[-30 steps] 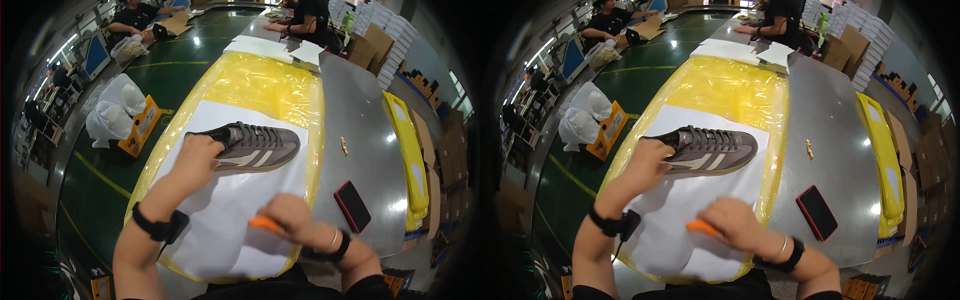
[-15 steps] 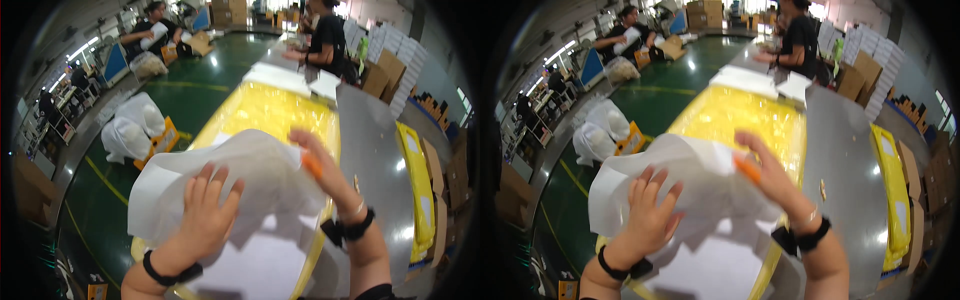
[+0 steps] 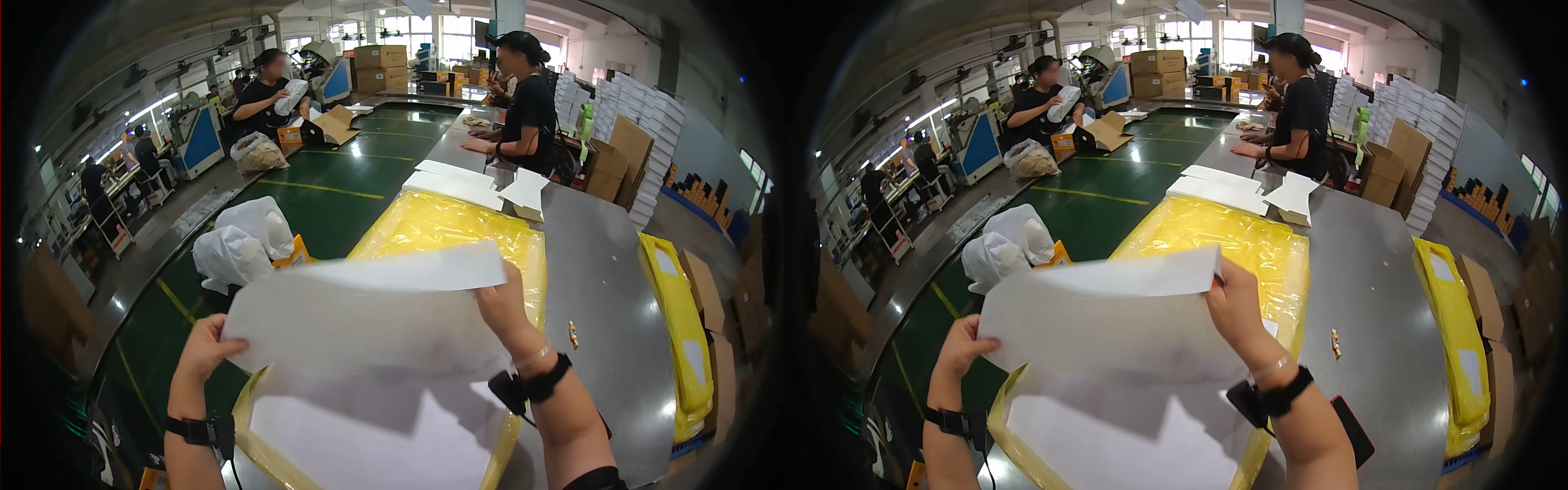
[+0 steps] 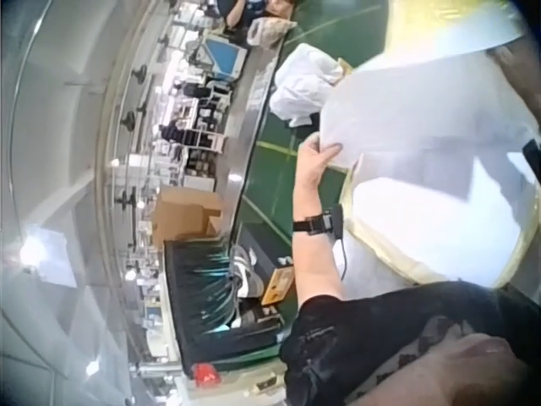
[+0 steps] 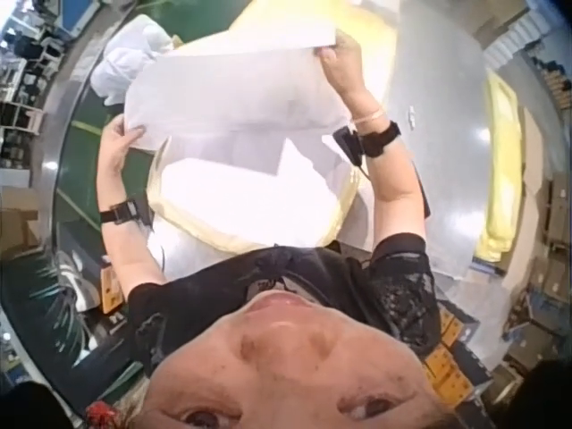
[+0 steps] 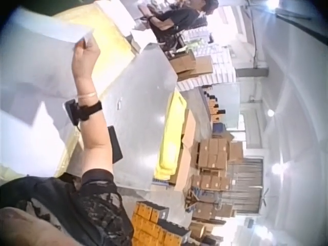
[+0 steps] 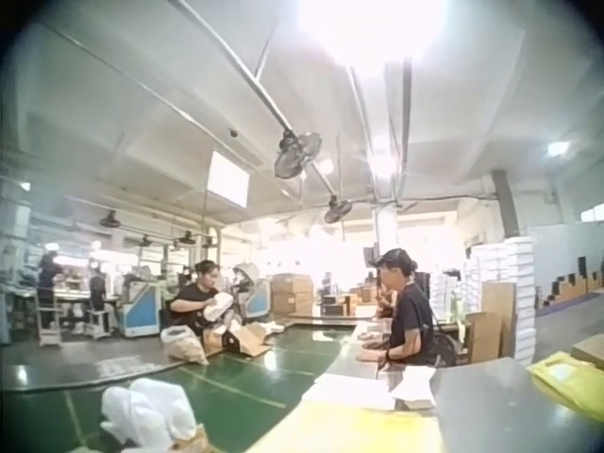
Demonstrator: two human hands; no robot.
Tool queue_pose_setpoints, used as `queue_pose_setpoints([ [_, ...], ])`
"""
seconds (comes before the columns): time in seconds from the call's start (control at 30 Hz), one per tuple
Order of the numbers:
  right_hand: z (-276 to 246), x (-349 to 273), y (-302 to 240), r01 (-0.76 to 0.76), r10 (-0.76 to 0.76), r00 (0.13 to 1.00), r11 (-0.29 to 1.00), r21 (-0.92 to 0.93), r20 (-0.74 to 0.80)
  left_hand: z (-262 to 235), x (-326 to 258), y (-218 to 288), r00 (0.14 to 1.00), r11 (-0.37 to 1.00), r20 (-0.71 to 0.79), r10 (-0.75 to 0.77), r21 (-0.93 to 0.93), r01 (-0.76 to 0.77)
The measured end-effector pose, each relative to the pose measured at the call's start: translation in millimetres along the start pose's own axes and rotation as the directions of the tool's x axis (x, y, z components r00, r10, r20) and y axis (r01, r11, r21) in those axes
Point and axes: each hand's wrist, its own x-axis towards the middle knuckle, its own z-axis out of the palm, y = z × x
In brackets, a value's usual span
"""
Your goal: Wrapping finished shoes in protective paper and placing them onto the conveyor belt.
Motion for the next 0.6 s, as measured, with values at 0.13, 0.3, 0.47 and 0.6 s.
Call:
queue_pose_setpoints([
  [0.13, 18, 45, 74, -0.247, 0.272, 0.953, 0.953, -0.176, 0.132, -10, 30, 0, 0.936, 0.958, -0.282, 0.209, 0.253, -0.138],
  [0.3, 35, 42, 147, -0.038, 0.665, 0.352, 0.714, -0.699, 0.659, 137, 13, 60, 0.592, 0.316, 0.309, 0.744, 0.619, -0.719],
  [0.47, -2, 41, 90, 0.153, 0.465, 0.684, 0.661, -0.735, 0.562, 238, 78, 56, 0.646, 0.541, 0.756, -0.105, 0.589, -0.601],
  [0.6, -16, 15, 33, 0.000, 0.165, 0.703, 0.973, -0.232, 0.691, 228, 105, 57, 0.584, 0.670, 0.764, -0.275, 0.588, -0.453],
])
